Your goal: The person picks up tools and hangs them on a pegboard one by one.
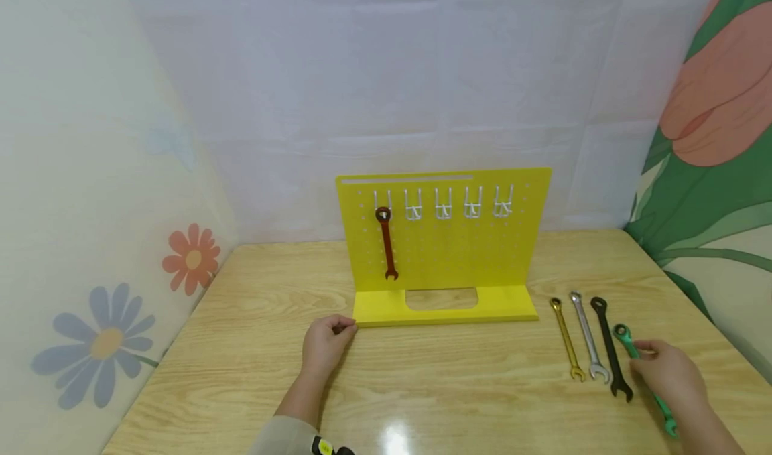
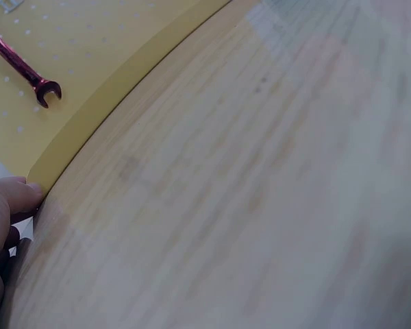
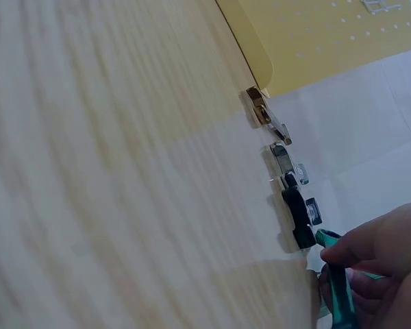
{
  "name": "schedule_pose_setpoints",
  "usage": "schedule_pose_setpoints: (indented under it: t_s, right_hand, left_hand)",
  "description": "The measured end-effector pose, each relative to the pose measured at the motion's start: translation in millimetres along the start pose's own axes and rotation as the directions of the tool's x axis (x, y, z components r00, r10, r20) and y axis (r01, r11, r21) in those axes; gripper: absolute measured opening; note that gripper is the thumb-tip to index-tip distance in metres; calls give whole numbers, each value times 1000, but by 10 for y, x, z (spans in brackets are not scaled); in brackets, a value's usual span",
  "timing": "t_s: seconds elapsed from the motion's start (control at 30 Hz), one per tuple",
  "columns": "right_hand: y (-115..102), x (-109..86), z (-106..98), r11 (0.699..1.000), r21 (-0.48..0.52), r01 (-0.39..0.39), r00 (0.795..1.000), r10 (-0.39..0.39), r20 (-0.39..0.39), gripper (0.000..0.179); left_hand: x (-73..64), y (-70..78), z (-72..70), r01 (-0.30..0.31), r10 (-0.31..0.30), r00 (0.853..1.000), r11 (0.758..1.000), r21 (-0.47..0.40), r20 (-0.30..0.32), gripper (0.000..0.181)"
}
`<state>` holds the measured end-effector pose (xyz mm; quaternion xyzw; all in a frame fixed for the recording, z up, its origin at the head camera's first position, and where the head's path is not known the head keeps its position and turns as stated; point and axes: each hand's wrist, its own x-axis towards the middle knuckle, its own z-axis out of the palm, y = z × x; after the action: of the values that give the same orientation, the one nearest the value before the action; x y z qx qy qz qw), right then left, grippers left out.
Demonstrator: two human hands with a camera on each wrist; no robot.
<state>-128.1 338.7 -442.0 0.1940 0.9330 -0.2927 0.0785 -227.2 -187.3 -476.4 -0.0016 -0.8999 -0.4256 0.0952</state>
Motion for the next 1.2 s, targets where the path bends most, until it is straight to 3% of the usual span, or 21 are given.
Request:
schedule_pose_setpoints:
  t_s: [0.23,0.47,0.7,1.0,1.2]
  right_hand:
    - [11,12,-24,987,158,-33,997,44,-65,60]
    - [-160,-1,-117,970,244,20,987,20,-161,57]
    - [-386,41,-120,921,386,54,985,14,-172,59]
    - [-681,55,-86,883,447,147,980,-68,-187,57]
    - [-894,71,-71,826,528,196,975,-105,-198,56]
  left_hand:
    - [5,0,-10,-2,2,1000,1000,3,-1,8]
    - [7,12,-10,-4,4,1000,1000,7,-3,8]
    - [5,24,-9,1,-1,1000,1000,0,-2,8]
    - [-3,19,-8,7,-7,1000,1000,0,4,8]
    - [-8,13,-8,7,-7,1000,1000,0,1,8]
